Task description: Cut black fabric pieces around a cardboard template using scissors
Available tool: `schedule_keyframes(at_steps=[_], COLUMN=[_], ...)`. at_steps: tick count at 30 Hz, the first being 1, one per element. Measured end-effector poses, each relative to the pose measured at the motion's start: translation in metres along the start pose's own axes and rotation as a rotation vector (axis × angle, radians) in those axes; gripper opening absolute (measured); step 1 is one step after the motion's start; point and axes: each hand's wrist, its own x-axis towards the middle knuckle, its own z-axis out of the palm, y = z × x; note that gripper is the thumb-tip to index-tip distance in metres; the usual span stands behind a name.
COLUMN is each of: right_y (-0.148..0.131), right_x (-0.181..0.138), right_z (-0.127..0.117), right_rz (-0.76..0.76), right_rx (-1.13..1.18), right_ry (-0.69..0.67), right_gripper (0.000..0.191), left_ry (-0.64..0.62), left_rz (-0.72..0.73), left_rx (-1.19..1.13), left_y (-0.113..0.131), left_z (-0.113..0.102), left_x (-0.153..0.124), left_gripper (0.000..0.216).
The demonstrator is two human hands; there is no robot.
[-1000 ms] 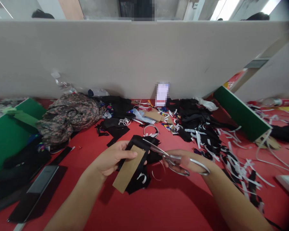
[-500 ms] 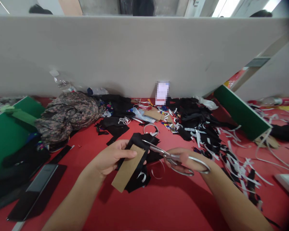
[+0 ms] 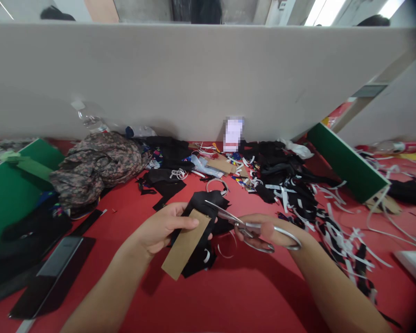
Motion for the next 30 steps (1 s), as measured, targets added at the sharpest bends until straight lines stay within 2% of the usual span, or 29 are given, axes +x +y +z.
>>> schedule_keyframes(at_steps=[11, 20, 30], right_y=[-0.018, -0.005, -0.008], right_x=[-0.002, -0.002, -0.003], right_z=[0.004, -0.001, 0.001], right_rz=[0.042, 0.034, 0.085], right_rx=[-0.098, -0.177, -0.193], right_ry=[0.034, 0.035, 0.068], right_gripper=[0.068, 0.071, 0.071], left_ry=[-0.017, -0.036, -0.067], left_rz=[-0.004, -0.016, -0.013], left_rx=[-0.020, -0.012, -0.021], left_y=[-0.001, -0.006, -0.007], left_z=[0.001, 0.001, 0.001], left_x=[0.000, 0.006, 0.009], left_gripper=[0.028, 0.026, 0.030])
